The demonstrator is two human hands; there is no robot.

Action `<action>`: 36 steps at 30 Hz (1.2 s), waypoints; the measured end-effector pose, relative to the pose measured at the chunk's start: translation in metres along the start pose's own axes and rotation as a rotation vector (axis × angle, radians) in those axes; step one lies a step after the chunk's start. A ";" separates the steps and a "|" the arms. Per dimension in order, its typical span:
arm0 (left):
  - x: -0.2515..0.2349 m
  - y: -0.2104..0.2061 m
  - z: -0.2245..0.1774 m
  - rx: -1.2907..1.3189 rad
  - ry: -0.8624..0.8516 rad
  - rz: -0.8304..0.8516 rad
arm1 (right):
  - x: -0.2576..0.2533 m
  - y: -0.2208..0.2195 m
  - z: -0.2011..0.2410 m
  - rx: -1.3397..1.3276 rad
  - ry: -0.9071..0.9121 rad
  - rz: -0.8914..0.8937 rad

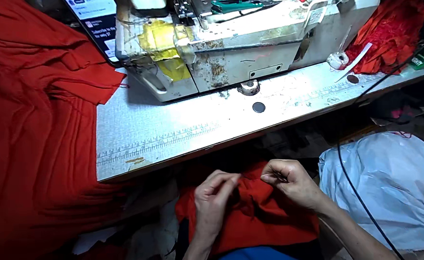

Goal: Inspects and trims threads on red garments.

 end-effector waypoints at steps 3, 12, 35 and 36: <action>0.003 0.022 0.021 0.144 0.129 -0.211 | 0.004 0.009 -0.012 -0.031 -0.058 -0.068; -0.006 -0.031 0.055 0.360 0.364 0.151 | 0.005 0.004 -0.012 -0.152 -0.033 -0.043; 0.009 -0.067 0.033 0.584 0.500 0.258 | 0.038 -0.006 -0.033 -0.323 -0.385 -0.110; 0.009 -0.067 0.032 0.593 0.498 0.261 | 0.038 -0.007 -0.033 -0.315 -0.379 -0.112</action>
Point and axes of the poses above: each hand's wrist, its own x-axis away from the middle knuckle, its own y-axis out of the back of the hand, z = x × y, the point moved 9 cm from there along -x, towards the middle knuckle, and after that the axes turned 5 degrees about -y, right-handed, at the moved point
